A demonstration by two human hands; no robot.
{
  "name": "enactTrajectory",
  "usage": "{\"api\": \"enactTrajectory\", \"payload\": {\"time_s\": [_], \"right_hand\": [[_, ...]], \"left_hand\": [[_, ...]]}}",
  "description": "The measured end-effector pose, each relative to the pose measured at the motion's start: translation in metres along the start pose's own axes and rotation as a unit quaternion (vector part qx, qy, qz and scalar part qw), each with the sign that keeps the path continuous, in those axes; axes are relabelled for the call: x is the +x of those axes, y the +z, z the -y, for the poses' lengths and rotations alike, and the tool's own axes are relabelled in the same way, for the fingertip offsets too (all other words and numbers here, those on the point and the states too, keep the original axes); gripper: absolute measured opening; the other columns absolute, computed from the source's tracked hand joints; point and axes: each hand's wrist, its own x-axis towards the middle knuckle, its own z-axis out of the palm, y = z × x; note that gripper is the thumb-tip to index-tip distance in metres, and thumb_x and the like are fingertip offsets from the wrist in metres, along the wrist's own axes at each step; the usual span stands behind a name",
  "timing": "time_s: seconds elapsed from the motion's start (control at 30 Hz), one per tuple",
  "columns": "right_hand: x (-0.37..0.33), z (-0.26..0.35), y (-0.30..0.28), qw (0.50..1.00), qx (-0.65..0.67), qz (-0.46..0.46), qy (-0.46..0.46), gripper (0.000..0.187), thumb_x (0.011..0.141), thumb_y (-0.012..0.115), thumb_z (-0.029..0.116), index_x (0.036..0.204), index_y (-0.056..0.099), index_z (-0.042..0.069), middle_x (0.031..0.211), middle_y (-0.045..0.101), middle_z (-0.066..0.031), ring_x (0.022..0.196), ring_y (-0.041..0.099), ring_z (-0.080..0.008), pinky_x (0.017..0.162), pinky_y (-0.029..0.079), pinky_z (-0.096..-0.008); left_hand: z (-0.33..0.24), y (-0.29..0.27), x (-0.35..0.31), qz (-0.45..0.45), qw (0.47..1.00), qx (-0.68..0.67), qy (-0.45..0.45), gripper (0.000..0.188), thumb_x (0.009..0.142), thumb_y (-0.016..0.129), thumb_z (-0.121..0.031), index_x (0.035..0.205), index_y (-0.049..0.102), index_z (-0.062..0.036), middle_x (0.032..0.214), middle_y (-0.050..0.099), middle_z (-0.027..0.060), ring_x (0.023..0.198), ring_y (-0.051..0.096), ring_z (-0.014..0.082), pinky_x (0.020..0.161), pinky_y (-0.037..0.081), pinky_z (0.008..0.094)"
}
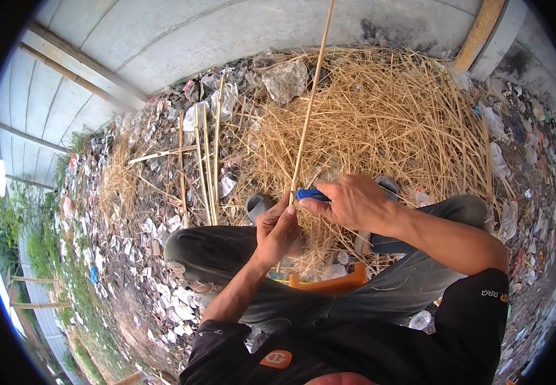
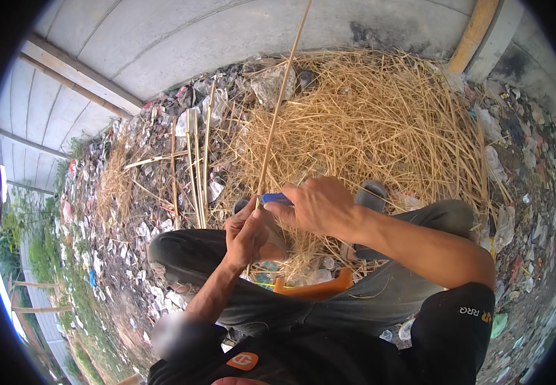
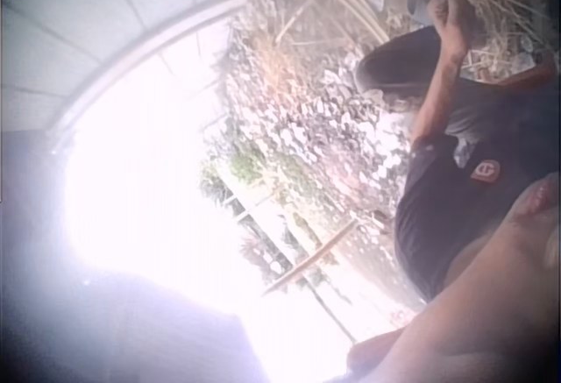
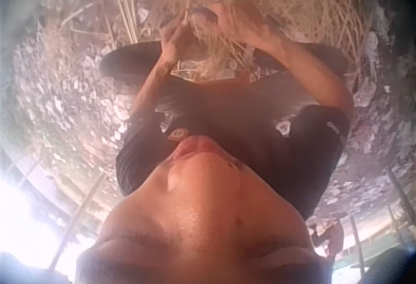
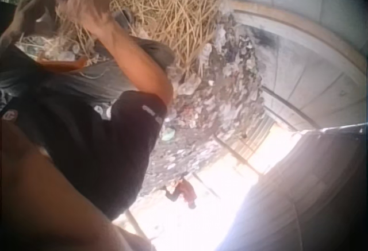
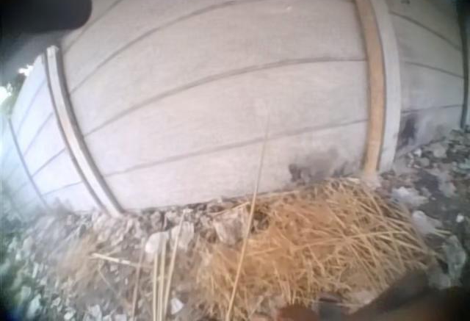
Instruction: The person sits on a pile of straw and debris, using a blue utility knife to strip bark and sharpen a long wooden stick. They repeatedly rotate the stick and scrape the blade along its length to smooth the surface and create a pointed tip.
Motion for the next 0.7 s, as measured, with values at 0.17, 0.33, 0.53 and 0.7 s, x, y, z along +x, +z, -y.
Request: {"api": "enactTrajectory", "payload": {"time_s": [0.17,0.33,0.53,0.7], "right_hand": [[0.025,-0.039,0.006,0.991,0.025,0.041,0.124,0.061,0.101,0.046,0.059,0.077,0.064,0.006,0.047,0.054,-0.0074,0.038,0.052,-0.0224,0.039,0.042,-0.0382],[0.029,-0.087,-0.046,0.983,-0.039,-0.159,0.087,0.069,0.101,0.038,0.066,0.085,0.071,0.007,0.047,0.051,0.0015,0.037,0.045,-0.0134,0.037,0.037,-0.0339],[0.025,-0.046,-0.03,0.996,-0.021,-0.08,0.043,0.065,0.1,0.044,0.063,0.083,0.069,0.005,0.05,0.059,-0.0093,0.043,0.061,-0.0264,0.041,0.047,-0.0389],[0.016,-0.033,-0.017,0.998,-0.044,-0.047,0.026,0.06,0.098,0.05,0.061,0.076,0.065,0.008,0.05,0.059,-0.0111,0.043,0.06,-0.027,0.043,0.047,-0.0398]], "left_hand": [[0.005,0.002,-0.005,0.001,0.998,-0.027,-0.06,0.046,0.106,0.052,-0.014,0.15,0.042,-0.003,0.067,0.037,-0.0086,0.052,0.032,0.0027,0.047,0.027,0.0208],[0.017,-0.003,-0.027,0.081,0.994,-0.035,-0.064,0.049,0.106,0.051,-0.013,0.151,0.039,0.0011,0.067,0.037,-0.0087,0.052,0.034,0.0038,0.048,0.028,0.0216],[-0.007,-0.001,-0.01,0.05,0.993,-0.093,-0.055,0.048,0.106,0.05,-0.019,0.149,0.041,0.0006,0.063,0.032,-0.0074,0.049,0.028,0.0042,0.047,0.024,0.0217],[-0.007,0.001,-0.009,0.016,0.998,-0.032,-0.043,0.05,0.106,0.049,-0.023,0.15,0.04,0.0,0.061,0.029,-0.008,0.043,0.024,0.0027,0.04,0.022,0.0199]]}}
